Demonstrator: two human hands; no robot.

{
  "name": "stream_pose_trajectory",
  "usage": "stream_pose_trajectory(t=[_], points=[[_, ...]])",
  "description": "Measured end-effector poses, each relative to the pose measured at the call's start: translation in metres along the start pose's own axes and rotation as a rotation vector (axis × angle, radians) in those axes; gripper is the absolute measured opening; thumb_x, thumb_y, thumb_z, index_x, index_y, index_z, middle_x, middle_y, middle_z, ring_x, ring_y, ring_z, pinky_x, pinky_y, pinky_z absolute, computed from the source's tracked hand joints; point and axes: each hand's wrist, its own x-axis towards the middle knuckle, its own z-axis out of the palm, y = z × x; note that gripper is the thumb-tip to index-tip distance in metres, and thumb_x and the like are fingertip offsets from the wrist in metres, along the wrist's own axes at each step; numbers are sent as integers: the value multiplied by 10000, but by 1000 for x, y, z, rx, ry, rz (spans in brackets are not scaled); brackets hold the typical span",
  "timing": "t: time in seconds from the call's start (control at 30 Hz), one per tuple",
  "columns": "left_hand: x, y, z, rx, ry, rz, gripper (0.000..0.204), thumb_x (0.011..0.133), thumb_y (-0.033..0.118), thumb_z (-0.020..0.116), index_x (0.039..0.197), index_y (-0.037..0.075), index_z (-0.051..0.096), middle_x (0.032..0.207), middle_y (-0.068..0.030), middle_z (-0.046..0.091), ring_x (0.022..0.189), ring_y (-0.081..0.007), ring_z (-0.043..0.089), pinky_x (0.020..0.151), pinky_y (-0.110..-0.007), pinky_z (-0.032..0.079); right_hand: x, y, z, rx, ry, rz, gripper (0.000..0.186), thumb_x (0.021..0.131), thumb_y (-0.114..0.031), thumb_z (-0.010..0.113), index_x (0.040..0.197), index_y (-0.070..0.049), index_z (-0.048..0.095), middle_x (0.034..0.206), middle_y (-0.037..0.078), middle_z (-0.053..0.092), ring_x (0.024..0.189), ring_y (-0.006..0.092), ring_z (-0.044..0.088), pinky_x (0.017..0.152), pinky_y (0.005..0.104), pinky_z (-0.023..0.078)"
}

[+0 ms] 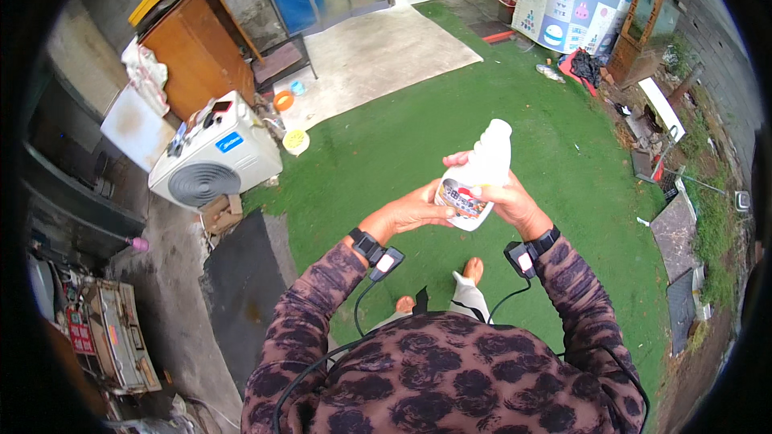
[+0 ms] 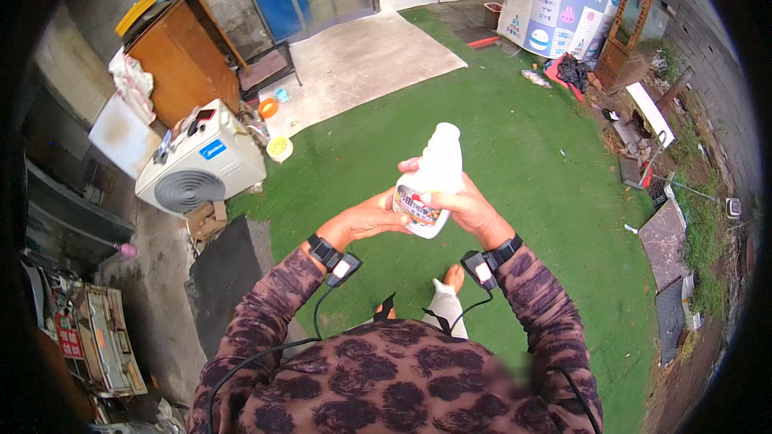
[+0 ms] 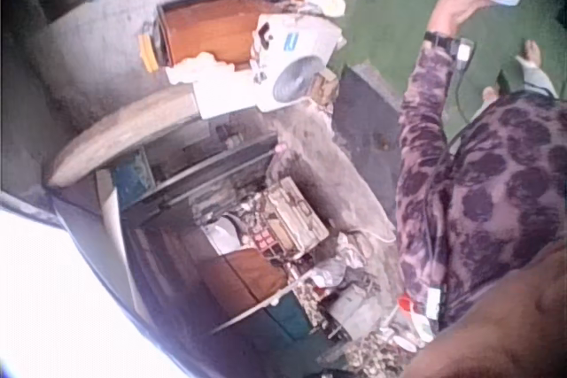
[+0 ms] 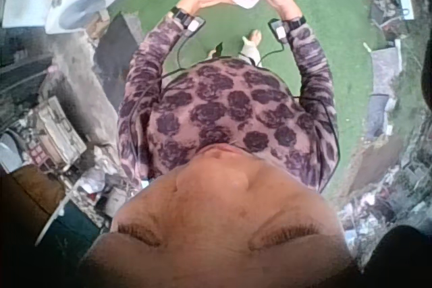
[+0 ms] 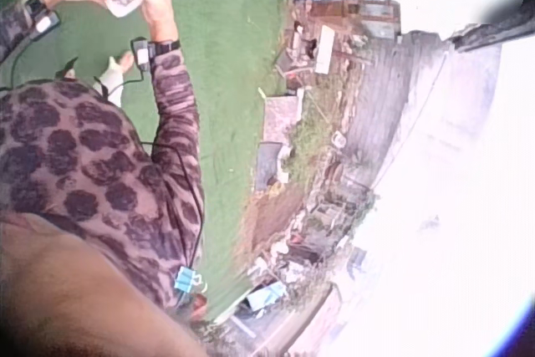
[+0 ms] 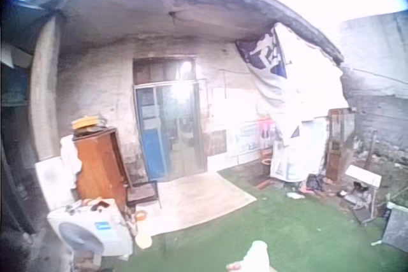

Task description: The person walks from an indoor area to an outdoor space carrying a bottle, then returns to a kitchen area. They remove the burner grate and the top cover of a portable gas stove, exposing the internal components.

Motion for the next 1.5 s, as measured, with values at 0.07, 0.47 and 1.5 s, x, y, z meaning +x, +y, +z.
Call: stream_pose_trajectory(t=[0.07, 0.47, 1.5], points=[[39, 8, -18, 72, 101, -2, 765, 881, 194, 763, 1475, 32, 309, 1395, -137, 508, 1215, -243, 578, 1026, -415, 514, 23, -2, -49, -17, 17, 20, 653, 757, -228, 745, 1323, -7, 504, 1373, 182, 536, 1261, 274, 535, 1093, 414, 414], [246, 153, -67, 728, 519, 509, 495, 927, 151, 673, 1394, 86, 520, 1320, -89, 588, 1105, -181, 594, 965, -336, 500, 181, -37, -295, -361, -209, 184, 655, 755, -212, 738, 1350, -32, 530, 1232, 65, 619, 1114, 177, 587, 988, 339, 458], [667, 478, -472, 824, 505, 387, 345, 784, 92, 770, 1115, 44, 684, 944, -94, 653, 760, -170, 644, 695, -319, 539, 747, -6, -646, -315, -342, 233, 552, 833, -82, 714, 1328, -34, 474, 1186, 56, 585, 1095, 156, 566, 955, 338, 469]])
